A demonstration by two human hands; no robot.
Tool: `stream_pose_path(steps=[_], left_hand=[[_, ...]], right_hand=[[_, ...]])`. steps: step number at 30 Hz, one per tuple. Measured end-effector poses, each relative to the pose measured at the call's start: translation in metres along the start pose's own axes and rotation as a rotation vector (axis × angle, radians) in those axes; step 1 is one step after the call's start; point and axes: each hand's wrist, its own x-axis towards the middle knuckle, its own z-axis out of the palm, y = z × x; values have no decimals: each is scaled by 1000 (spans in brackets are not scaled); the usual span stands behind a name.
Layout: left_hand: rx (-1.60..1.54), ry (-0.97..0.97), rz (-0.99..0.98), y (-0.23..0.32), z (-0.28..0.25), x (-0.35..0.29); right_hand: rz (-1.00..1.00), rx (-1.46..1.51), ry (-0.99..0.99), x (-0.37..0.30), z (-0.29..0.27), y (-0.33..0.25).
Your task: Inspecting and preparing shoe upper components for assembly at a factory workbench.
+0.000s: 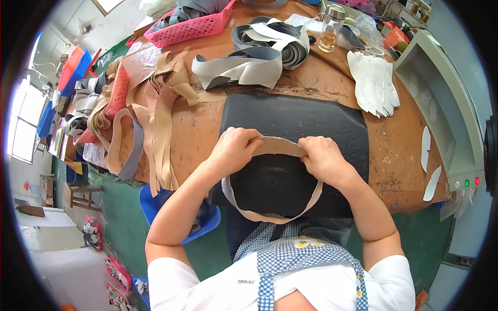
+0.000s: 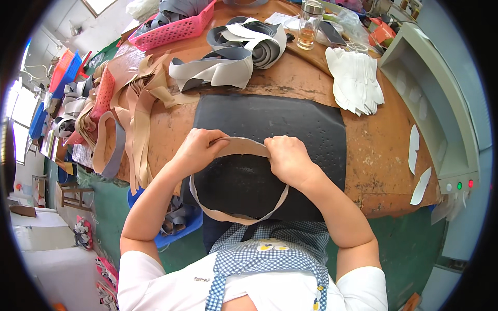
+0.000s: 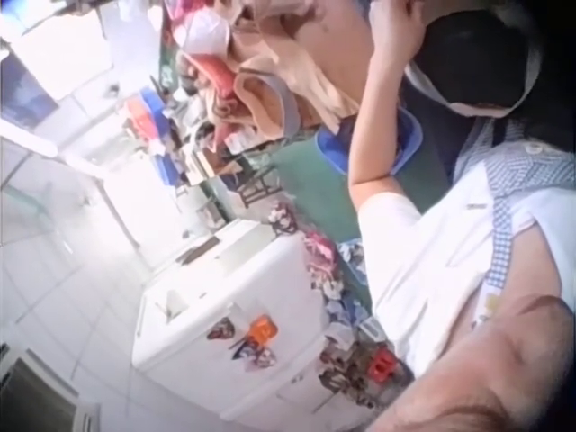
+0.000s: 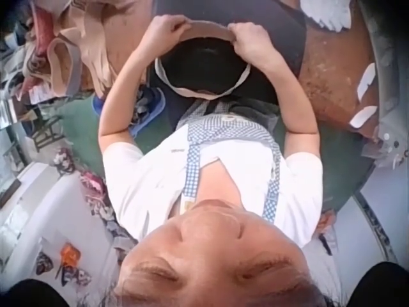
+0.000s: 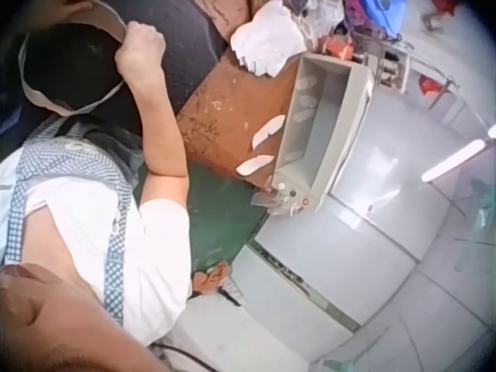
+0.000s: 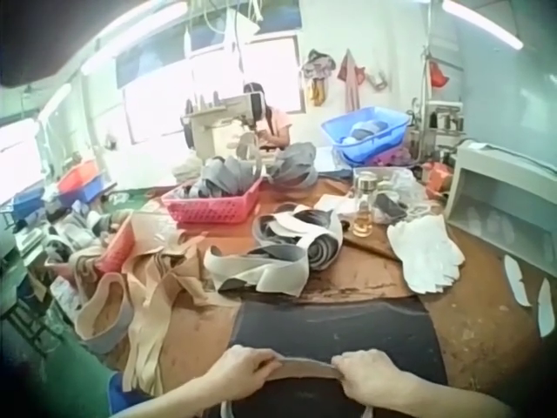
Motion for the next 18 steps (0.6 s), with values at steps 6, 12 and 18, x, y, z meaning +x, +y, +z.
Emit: stream_pose_path(steps=[6, 12, 18], left_hand=[[-15, 38, 35, -6, 4, -3], [49, -46, 73, -15, -16, 5], [-112, 149, 53, 4, -27, -11]], right_hand=[[41, 133, -23, 1, -2, 1], [154, 522, -259, 5, -15, -3], [230, 837, -202, 1, -16, -8]])
